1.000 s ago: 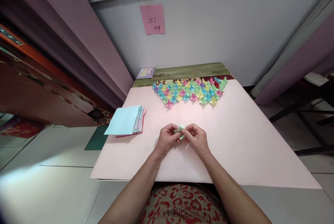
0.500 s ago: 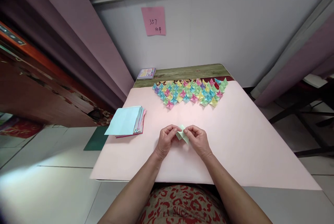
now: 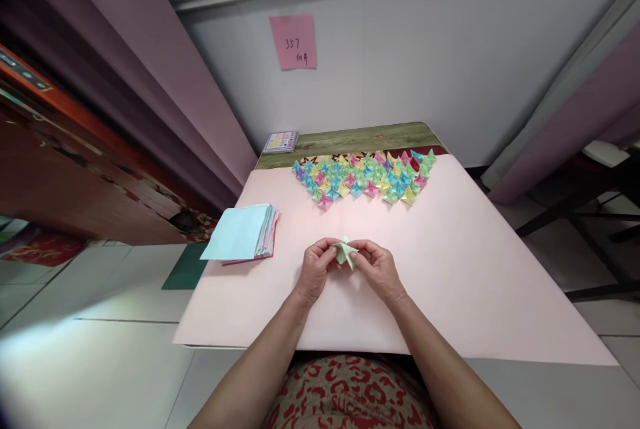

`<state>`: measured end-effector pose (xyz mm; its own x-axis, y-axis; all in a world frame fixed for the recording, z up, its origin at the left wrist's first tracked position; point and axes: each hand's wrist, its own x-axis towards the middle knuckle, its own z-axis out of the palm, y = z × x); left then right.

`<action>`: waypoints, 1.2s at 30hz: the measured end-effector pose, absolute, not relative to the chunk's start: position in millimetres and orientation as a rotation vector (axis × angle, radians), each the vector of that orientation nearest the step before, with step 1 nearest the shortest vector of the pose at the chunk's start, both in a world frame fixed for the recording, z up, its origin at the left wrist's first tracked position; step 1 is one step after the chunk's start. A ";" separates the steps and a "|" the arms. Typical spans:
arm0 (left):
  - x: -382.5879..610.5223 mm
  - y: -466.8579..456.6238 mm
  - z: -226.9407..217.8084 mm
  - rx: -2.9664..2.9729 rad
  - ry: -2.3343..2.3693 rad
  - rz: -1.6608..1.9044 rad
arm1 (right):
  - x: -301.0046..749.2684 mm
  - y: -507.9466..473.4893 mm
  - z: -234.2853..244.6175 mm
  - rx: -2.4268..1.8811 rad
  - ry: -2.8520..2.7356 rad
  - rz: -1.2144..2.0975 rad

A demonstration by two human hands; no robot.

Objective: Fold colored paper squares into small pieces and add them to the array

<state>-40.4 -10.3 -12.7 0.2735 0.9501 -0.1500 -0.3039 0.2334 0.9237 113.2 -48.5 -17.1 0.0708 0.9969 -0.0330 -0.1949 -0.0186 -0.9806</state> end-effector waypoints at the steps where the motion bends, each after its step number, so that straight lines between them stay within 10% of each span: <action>1: -40.0 -10.4 -12.8 0.946 0.895 1.023 | 112.6 -48.2 -18.6 -1.114 -0.991 1.276; 36: -37.1 -13.3 -16.9 1.082 0.923 1.016 | 108.2 -48.0 -21.8 -1.203 -1.024 1.165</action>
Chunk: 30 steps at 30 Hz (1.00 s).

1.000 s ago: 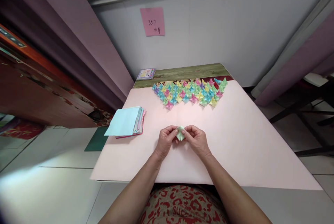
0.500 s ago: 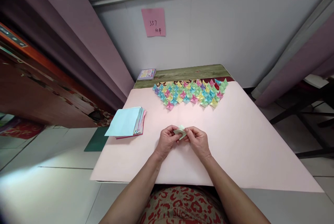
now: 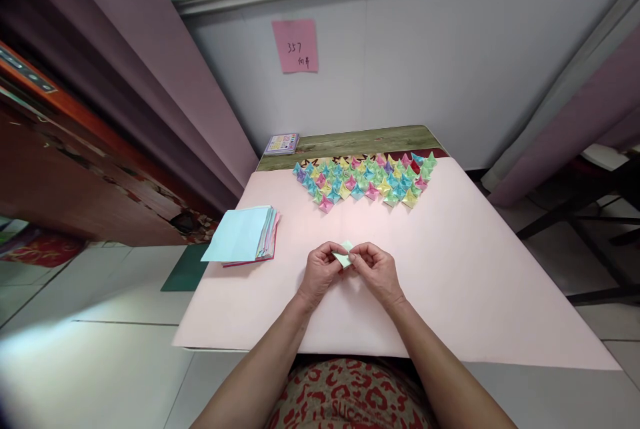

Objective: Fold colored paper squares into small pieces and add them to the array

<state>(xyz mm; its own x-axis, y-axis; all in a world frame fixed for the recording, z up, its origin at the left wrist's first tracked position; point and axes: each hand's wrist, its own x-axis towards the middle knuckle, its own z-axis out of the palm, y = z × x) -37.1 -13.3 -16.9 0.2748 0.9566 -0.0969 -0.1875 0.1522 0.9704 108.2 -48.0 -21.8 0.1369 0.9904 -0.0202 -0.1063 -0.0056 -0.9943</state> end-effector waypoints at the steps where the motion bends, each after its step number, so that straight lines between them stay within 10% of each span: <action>1: -37.4 -13.4 -15.8 1.086 0.926 1.020 | 108.5 -47.9 -23.0 -1.206 -1.024 1.165; 30: -39.7 -13.1 -15.0 1.356 0.970 1.147 | 110.4 -50.1 -23.3 -1.397 -1.182 0.805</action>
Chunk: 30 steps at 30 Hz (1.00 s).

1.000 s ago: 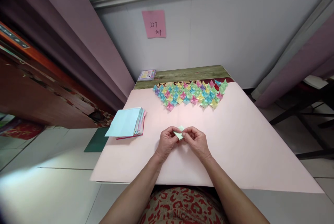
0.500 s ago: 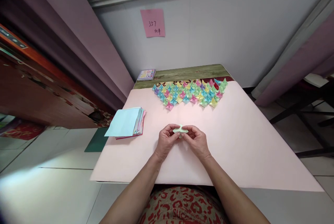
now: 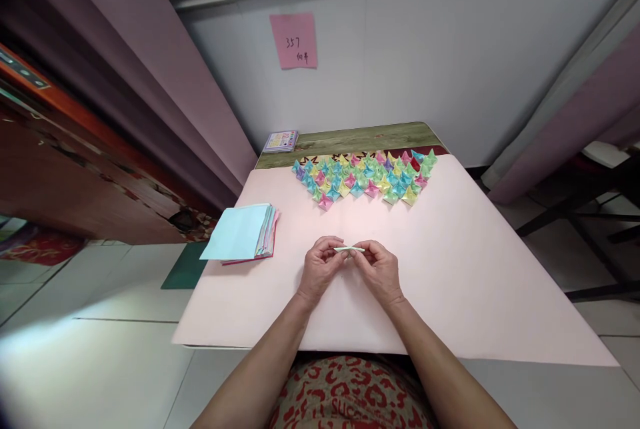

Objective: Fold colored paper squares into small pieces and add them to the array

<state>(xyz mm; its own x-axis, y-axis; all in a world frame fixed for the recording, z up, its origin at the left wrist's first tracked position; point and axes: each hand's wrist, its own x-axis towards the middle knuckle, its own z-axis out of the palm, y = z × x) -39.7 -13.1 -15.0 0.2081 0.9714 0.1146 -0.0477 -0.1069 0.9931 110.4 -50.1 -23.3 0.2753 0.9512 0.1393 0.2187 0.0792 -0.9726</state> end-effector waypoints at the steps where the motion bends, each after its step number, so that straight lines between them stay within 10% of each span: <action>1: -39.9 -13.2 -15.3 1.339 0.950 1.129 | 110.5 -50.3 -23.3 -1.390 -1.183 0.830; 24: -36.9 -17.7 -11.5 1.232 0.867 0.961 | 112.2 -49.7 -24.4 -1.376 -1.141 0.854; 30: -36.5 -16.4 -16.5 1.159 0.901 1.014 | 108.1 -51.7 -17.0 -1.351 -1.319 0.399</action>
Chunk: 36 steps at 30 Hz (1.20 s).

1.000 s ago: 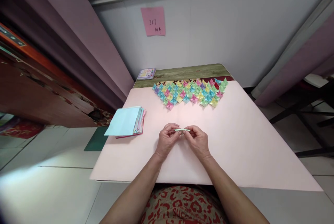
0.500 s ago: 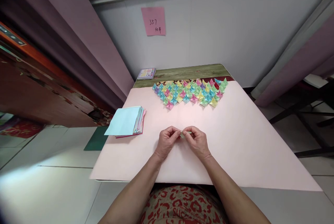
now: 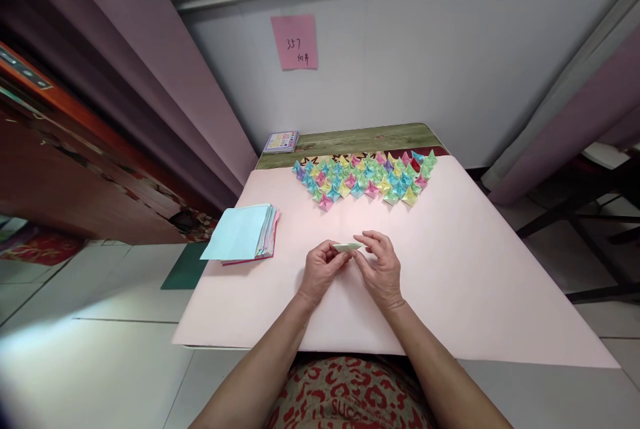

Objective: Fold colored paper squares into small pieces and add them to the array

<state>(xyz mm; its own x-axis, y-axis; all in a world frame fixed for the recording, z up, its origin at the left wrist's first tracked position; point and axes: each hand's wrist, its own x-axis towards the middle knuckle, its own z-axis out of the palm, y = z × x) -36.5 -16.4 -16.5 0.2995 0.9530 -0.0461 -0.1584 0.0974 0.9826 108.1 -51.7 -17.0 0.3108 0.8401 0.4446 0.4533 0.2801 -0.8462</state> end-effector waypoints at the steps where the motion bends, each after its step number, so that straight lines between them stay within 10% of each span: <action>1: -36.6 -16.2 -16.9 1.179 0.911 1.031 | 107.2 -51.9 -16.1 -1.355 -1.347 0.323; 22: -36.7 -17.8 -15.7 1.392 1.080 1.099 | 104.3 -53.2 -23.0 -1.472 -1.545 -0.087; 36: -43.9 -19.3 -3.0 1.061 0.683 0.787 | 129.3 -46.8 -23.9 -1.172 -1.112 1.188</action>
